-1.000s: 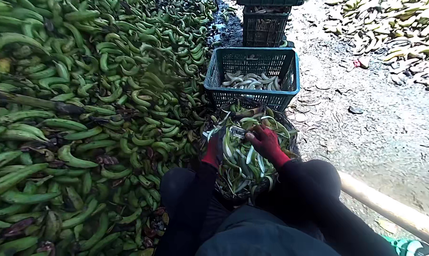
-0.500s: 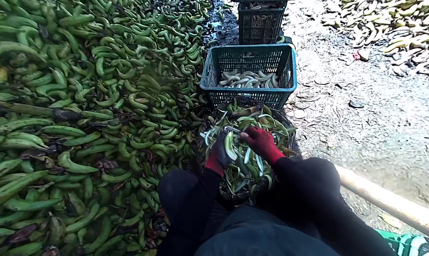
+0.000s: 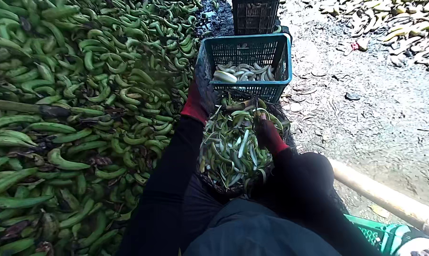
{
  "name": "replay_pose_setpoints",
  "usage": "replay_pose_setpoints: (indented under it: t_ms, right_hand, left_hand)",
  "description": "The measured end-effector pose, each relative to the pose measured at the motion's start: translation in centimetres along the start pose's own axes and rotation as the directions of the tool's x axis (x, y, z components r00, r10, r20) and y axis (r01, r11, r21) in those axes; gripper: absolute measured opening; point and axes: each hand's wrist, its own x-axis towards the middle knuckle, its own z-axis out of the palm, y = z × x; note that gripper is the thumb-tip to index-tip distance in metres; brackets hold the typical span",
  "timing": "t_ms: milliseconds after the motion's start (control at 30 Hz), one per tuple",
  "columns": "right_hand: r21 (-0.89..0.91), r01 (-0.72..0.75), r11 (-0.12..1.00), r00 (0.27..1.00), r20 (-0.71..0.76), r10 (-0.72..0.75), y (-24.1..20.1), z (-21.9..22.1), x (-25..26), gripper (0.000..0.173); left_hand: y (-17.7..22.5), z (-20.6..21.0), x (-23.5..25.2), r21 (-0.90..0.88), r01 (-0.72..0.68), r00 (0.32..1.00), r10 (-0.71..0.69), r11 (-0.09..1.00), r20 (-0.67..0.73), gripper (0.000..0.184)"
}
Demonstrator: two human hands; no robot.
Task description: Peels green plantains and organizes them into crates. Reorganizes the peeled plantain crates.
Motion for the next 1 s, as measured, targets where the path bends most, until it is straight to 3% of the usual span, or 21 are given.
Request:
replay_pose_setpoints:
  t_ms: [67, 133, 200, 233, 267, 300, 367, 467, 567, 633, 767, 867, 1000]
  right_hand:
    - [0.101, -0.068, 0.993, 0.997, -0.018, 0.070, 0.4, -0.9, 0.1, 0.068]
    - [0.206, -0.098, 0.974, 0.993, -0.043, 0.109, 0.7, -1.7, -0.1, 0.060]
    - [0.214, -0.059, 0.975, 0.997, -0.038, 0.069, 0.7, -2.2, -0.6, 0.047]
    - [0.181, -0.032, 0.983, 0.999, -0.024, 0.037, 0.6, -2.4, -0.9, 0.043]
    - [0.117, 0.001, 0.993, 1.000, -0.006, 0.000, 0.4, -2.5, -1.4, 0.044]
    - [0.063, 0.035, 0.997, 0.999, 0.021, -0.036, 0.2, -2.5, -1.8, 0.044]
    - [0.081, 0.082, 0.993, 0.993, 0.082, -0.089, -0.3, -2.0, -2.1, 0.039]
    - [0.133, 0.058, 0.989, 0.985, 0.155, -0.078, -0.2, -0.9, -1.5, 0.038]
    - [0.071, -0.019, 0.997, 0.989, 0.147, 0.009, 0.2, 1.0, 0.0, 0.039]
    - [0.070, -0.079, 0.994, 0.989, 0.130, 0.069, -0.6, 3.4, -0.8, 0.040]
    - [-0.040, -0.067, 0.997, 0.980, 0.186, 0.073, -1.1, 5.8, -2.0, 0.039]
    - [-0.016, -0.090, 0.996, 0.966, 0.243, 0.091, -0.6, 5.6, -2.1, 0.043]
    - [-0.020, -0.103, 0.995, 0.972, 0.211, 0.105, -0.3, 4.8, -2.9, 0.049]
  left_hand:
    - [2.7, 0.8, -0.3, 0.174, -0.134, 0.988, 0.119, 0.976, 0.095, 0.057]
    - [4.4, -1.1, -2.1, 0.398, -0.291, 0.940, 0.183, 0.870, 0.288, 0.048]
    - [6.2, -5.3, -5.2, 0.649, -0.449, 0.889, 0.232, 0.614, 0.395, 0.042]
    - [6.7, -8.3, -6.9, 0.740, -0.459, 0.888, 0.256, 0.491, 0.381, 0.042]
    - [6.9, -11.6, -8.7, 0.808, -0.403, 0.911, 0.278, 0.430, 0.306, 0.043]
    - [6.6, -15.1, -10.7, 0.845, -0.312, 0.933, 0.308, 0.436, 0.185, 0.045]
    - [4.6, -22.4, -15.1, 0.830, -0.091, 0.932, 0.340, 0.551, -0.124, 0.045]
    - [-1.6, -33.0, -23.3, 0.719, 0.236, 0.829, 0.251, 0.653, -0.500, 0.046]
    - [-10.3, -39.8, -31.9, 0.547, 0.517, 0.689, 0.060, 0.659, -0.723, 0.044]
    - [-16.5, -41.8, -36.8, 0.466, 0.677, 0.599, -0.058, 0.570, -0.799, 0.045]
    - [-27.5, -40.7, -42.2, 0.373, 0.856, 0.480, -0.279, 0.359, -0.832, 0.044]
    - [-33.0, -38.9, -43.9, 0.375, 0.908, 0.419, -0.380, 0.189, -0.824, 0.053]
    - [-37.5, -40.1, -44.9, 0.419, 0.908, 0.377, -0.461, 0.012, -0.803, 0.081]
